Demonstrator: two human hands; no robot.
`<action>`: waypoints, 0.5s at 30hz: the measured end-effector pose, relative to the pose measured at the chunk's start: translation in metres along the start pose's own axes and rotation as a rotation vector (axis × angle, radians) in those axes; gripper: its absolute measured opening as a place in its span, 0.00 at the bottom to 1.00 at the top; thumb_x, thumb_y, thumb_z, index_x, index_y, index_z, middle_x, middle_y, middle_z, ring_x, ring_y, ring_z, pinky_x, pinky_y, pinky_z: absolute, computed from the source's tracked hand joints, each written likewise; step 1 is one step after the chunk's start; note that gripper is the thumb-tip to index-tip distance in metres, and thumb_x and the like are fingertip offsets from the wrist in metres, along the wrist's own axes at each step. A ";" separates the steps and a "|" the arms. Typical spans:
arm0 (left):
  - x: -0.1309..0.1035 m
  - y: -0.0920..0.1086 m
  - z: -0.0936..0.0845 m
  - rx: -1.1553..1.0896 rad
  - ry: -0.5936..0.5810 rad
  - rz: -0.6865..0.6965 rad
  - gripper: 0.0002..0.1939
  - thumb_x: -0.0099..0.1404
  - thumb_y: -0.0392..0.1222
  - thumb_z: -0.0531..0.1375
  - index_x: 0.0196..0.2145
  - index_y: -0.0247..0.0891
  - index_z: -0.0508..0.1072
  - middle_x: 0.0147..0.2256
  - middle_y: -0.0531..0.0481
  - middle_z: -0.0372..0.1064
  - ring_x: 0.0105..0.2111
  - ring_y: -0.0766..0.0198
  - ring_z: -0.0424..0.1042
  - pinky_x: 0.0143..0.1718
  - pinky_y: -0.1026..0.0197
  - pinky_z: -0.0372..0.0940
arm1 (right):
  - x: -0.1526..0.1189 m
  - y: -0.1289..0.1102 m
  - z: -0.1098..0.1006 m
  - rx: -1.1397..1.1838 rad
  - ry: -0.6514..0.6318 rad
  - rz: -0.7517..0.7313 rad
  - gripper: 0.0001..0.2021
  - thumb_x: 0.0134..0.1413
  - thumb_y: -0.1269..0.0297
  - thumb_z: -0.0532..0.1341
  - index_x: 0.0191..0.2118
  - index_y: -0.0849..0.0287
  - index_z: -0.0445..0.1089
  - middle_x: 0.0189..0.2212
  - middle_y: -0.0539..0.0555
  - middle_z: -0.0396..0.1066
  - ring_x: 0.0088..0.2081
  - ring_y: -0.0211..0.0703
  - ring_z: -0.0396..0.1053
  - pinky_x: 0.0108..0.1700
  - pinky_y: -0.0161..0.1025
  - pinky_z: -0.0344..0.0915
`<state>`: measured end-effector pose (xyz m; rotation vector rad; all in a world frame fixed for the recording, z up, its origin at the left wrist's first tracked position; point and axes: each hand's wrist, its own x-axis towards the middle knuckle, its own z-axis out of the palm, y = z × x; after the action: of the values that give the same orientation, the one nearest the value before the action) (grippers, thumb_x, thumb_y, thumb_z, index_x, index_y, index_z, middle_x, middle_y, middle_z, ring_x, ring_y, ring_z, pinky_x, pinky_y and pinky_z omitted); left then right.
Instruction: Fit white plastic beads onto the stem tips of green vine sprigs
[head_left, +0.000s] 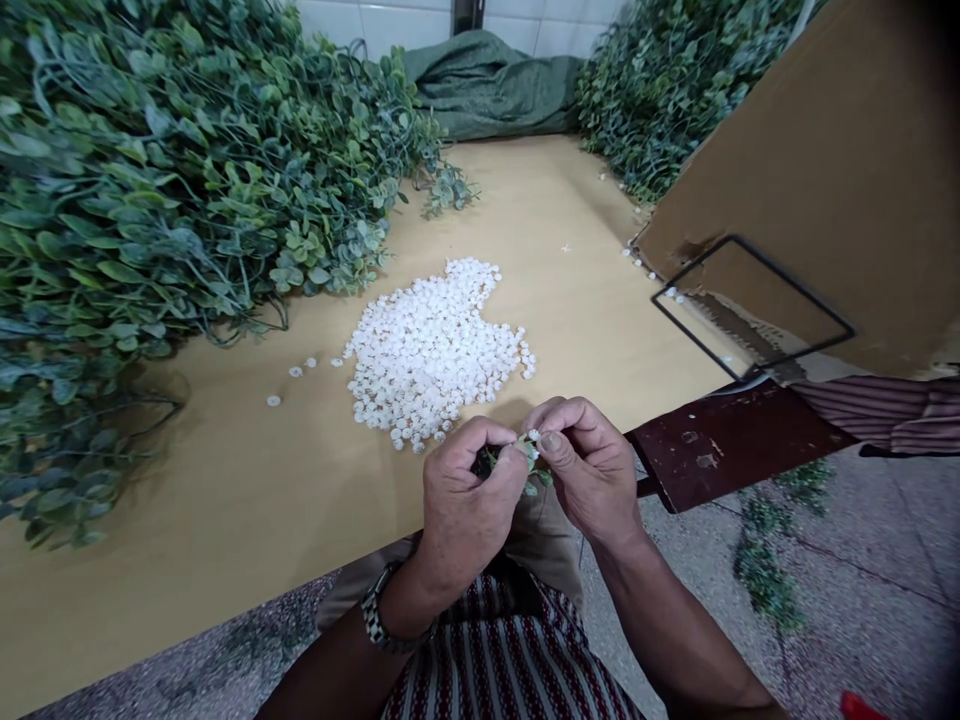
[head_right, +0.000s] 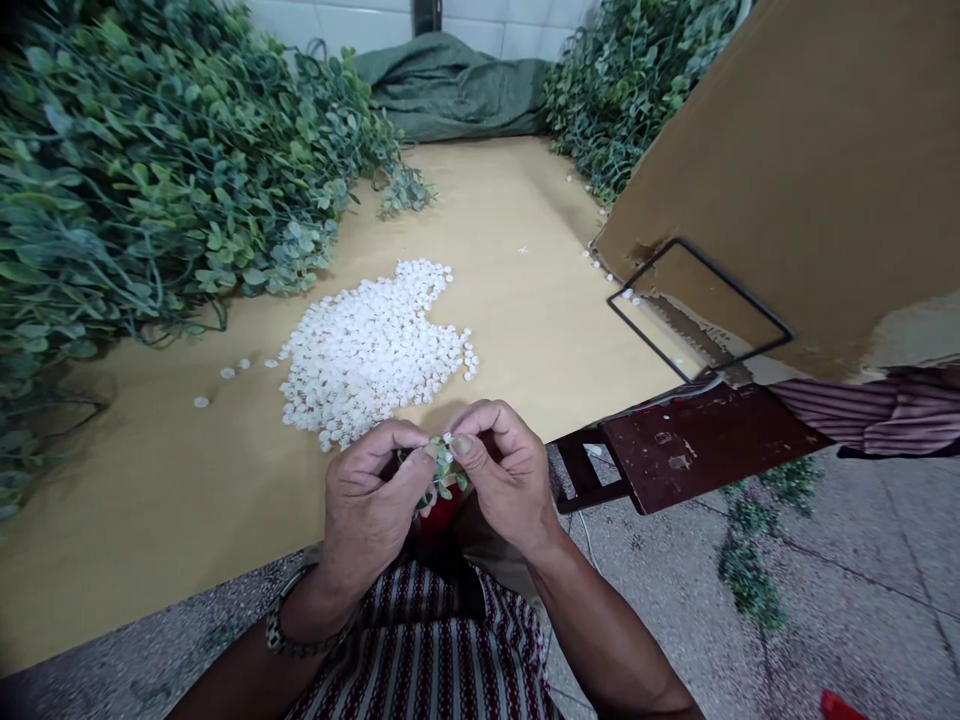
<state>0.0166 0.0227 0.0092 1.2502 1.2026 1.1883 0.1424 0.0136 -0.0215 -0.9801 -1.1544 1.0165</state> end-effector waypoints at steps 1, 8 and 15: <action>0.000 0.000 0.000 0.008 0.003 -0.001 0.07 0.54 0.32 0.56 0.21 0.38 0.68 0.15 0.58 0.61 0.16 0.71 0.58 0.17 0.69 0.55 | 0.000 0.000 0.000 -0.013 0.011 -0.009 0.04 0.59 0.65 0.62 0.33 0.55 0.68 0.31 0.49 0.69 0.33 0.37 0.66 0.36 0.34 0.64; 0.000 0.003 0.002 0.052 0.027 -0.006 0.07 0.53 0.32 0.56 0.20 0.38 0.68 0.16 0.57 0.61 0.18 0.70 0.60 0.20 0.68 0.56 | -0.003 -0.001 0.003 -0.081 0.045 -0.055 0.03 0.60 0.67 0.61 0.34 0.56 0.68 0.31 0.50 0.70 0.33 0.38 0.67 0.36 0.35 0.65; 0.000 0.004 0.003 0.103 0.058 0.037 0.07 0.53 0.32 0.56 0.20 0.38 0.68 0.17 0.57 0.62 0.18 0.70 0.60 0.21 0.68 0.57 | -0.005 0.000 0.008 -0.148 0.096 -0.131 0.03 0.60 0.67 0.61 0.34 0.56 0.68 0.31 0.52 0.70 0.33 0.40 0.69 0.35 0.38 0.67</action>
<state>0.0198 0.0223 0.0127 1.3273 1.3015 1.2098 0.1345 0.0093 -0.0212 -1.0438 -1.2102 0.7809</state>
